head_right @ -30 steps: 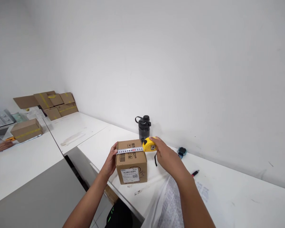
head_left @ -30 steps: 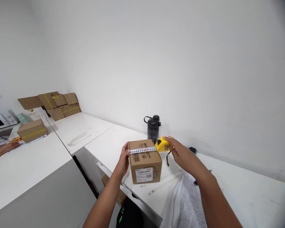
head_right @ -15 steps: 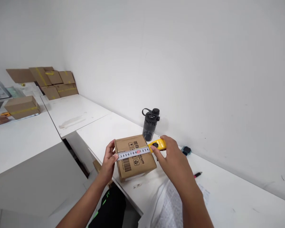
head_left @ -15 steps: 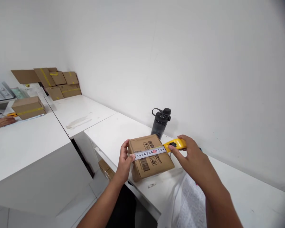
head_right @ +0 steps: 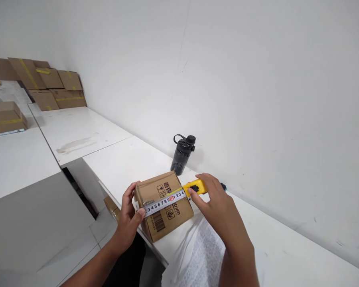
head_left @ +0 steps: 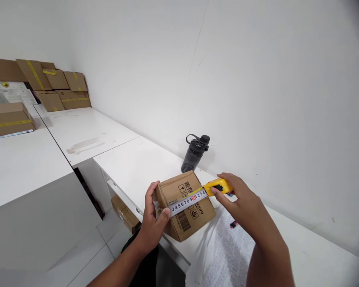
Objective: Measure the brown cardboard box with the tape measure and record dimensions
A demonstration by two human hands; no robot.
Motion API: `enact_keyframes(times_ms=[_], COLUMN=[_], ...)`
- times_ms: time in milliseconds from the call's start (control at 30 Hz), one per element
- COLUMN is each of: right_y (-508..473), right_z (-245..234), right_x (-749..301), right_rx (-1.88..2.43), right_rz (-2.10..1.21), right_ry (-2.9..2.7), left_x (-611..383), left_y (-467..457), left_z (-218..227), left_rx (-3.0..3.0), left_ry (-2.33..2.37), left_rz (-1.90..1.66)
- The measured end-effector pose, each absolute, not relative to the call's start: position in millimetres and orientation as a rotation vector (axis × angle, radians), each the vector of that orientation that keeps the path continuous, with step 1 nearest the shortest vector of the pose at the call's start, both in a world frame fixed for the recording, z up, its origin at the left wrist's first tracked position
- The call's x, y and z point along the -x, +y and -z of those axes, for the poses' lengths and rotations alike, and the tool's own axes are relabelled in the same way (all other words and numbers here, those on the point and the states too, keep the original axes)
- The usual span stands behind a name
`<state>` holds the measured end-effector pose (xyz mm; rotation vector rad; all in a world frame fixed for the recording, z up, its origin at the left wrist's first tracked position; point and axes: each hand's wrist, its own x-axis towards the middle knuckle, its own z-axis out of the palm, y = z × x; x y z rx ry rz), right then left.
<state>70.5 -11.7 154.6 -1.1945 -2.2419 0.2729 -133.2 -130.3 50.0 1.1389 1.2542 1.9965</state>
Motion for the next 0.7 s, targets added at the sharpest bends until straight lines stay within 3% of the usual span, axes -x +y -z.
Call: enact_keyframes(times_ms=[700], right_y=[-17.8], right_z=[-158.0], right_x=[-75.2], right_rx=[1.243], right_rz=[-0.345], right_ry=[-2.17], left_x=[129.7], left_y=[-134.9], left_z=[-51.4], left_rx=[-1.381], left_ry=[1.424], left_rz=[-1.958])
